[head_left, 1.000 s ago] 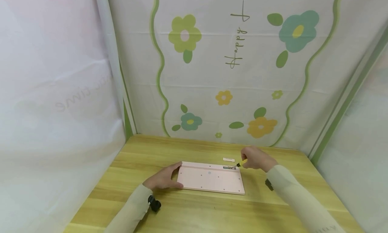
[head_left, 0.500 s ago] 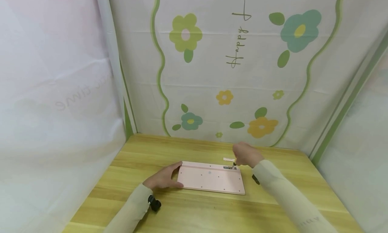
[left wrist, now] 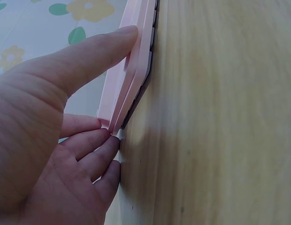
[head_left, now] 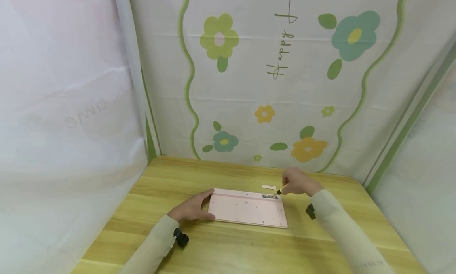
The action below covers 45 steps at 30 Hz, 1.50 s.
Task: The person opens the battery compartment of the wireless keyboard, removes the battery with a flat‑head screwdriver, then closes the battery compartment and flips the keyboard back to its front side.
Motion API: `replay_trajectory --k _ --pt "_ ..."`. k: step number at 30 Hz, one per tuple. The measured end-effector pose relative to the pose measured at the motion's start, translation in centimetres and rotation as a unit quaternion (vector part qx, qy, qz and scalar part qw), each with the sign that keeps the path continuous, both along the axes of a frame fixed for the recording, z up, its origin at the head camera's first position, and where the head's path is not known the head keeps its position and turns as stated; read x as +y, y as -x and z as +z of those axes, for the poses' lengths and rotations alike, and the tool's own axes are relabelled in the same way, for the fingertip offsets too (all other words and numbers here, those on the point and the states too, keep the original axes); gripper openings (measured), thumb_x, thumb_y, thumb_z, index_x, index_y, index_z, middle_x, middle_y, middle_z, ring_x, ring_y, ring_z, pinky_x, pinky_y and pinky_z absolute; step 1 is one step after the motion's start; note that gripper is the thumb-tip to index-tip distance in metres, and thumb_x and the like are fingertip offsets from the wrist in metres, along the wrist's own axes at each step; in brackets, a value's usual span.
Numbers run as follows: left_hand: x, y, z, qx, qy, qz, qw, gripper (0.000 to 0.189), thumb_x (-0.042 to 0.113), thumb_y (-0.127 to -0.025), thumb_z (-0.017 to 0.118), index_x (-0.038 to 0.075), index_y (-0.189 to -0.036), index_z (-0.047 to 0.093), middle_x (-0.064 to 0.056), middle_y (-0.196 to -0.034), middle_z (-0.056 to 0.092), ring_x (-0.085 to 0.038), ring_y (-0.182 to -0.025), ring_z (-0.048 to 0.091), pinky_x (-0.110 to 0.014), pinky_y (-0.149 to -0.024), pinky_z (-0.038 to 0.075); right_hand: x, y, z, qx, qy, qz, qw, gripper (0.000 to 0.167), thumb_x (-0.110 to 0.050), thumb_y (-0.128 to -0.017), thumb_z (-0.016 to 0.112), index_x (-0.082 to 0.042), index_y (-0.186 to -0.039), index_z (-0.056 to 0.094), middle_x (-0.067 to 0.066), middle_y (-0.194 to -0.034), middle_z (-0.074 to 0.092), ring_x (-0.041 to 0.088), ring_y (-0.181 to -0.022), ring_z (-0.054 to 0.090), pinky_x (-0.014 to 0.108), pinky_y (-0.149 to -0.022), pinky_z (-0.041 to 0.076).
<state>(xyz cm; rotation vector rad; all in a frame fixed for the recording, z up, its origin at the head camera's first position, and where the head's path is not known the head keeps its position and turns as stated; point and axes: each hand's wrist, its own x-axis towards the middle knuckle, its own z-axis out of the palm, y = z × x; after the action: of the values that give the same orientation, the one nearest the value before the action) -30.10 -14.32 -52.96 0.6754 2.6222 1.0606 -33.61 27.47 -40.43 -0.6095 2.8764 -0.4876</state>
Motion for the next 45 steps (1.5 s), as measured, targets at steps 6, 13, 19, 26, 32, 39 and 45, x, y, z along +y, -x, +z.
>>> replay_trajectory --k 6,13,19,26,32,39,45 --pt "0.1 0.0 -0.1 0.002 0.003 -0.001 1.0 0.108 0.045 -0.086 0.088 0.005 -0.167 0.029 -0.018 -0.172 0.033 -0.04 -0.159 0.033 -0.059 -0.128 0.033 3.5 0.5 -1.2 -0.079 0.091 -0.02 0.9926 0.021 -0.016 -0.087 0.083 -0.004 -0.073 0.073 -0.001 -0.063 0.062 0.01 -0.055 0.043 0.026 -0.057 0.042" --pt "0.1 -0.1 -0.4 0.005 0.007 -0.003 1.0 0.109 0.046 -0.085 0.088 0.004 -0.167 0.029 -0.019 -0.172 0.033 -0.041 -0.159 0.033 -0.059 -0.128 0.033 6.1 0.2 -3.0 -0.178 0.175 -0.043 0.9673 0.036 -0.024 -0.097 0.075 0.004 -0.075 0.072 -0.002 -0.063 0.065 0.008 -0.052 0.042 0.019 -0.051 0.041" --pt "0.0 -0.2 -0.4 0.005 0.0 -0.002 1.0 0.109 0.045 -0.085 0.088 0.004 -0.166 0.029 -0.02 -0.171 0.034 -0.041 -0.158 0.034 -0.059 -0.128 0.033 7.1 0.0 -4.7 -0.234 0.227 -0.029 0.9447 0.039 -0.026 -0.105 0.065 0.004 -0.083 0.075 -0.002 -0.069 0.07 0.005 -0.053 0.045 0.016 -0.049 0.04" --pt "-0.1 -0.2 -0.3 0.009 0.01 -0.003 0.9999 0.108 0.046 -0.085 0.088 0.005 -0.167 0.029 -0.019 -0.172 0.034 -0.041 -0.158 0.034 -0.059 -0.127 0.034 7.4 -0.6 -5.3 -0.232 0.24 -0.018 0.9426 0.045 -0.032 -0.109 0.059 0.009 -0.105 0.075 0.006 -0.087 0.075 0.006 -0.066 0.056 0.017 -0.057 0.05" --pt "0.0 -0.1 -0.2 0.009 0.005 -0.004 0.9999 0.109 0.047 -0.086 0.088 0.005 -0.167 0.029 -0.02 -0.171 0.033 -0.042 -0.158 0.034 -0.06 -0.127 0.033 8.2 -0.7 -4.2 -0.181 0.211 -0.045 0.9595 0.04 -0.034 -0.107 0.063 -0.002 -0.087 0.071 -0.001 -0.074 0.061 0.009 -0.062 0.045 0.021 -0.058 0.047" --pt "0.0 0.0 -0.1 0.013 0.001 -0.007 0.9999 0.108 0.045 -0.087 0.087 0.002 -0.166 0.028 -0.022 -0.172 0.031 -0.043 -0.159 0.032 -0.059 -0.128 0.032 9.5 -1.3 -4.2 -0.107 0.184 -0.106 0.9713 0.033 -0.031 -0.101 0.072 -0.004 -0.085 0.064 -0.002 -0.07 0.051 0.013 -0.065 0.046 0.029 -0.065 0.045" --pt "0.0 -0.1 -0.2 0.018 0.006 -0.011 0.9998 0.108 0.046 -0.087 0.087 0.002 -0.166 0.029 -0.021 -0.172 0.032 -0.042 -0.159 0.033 -0.059 -0.128 0.032 10.5 -2.0 -6.2 -0.031 0.155 -0.167 0.9732 0.028 -0.03 -0.097 0.077 -0.002 -0.093 0.071 0.005 -0.085 0.067 0.016 -0.076 0.055 0.031 -0.067 0.048"
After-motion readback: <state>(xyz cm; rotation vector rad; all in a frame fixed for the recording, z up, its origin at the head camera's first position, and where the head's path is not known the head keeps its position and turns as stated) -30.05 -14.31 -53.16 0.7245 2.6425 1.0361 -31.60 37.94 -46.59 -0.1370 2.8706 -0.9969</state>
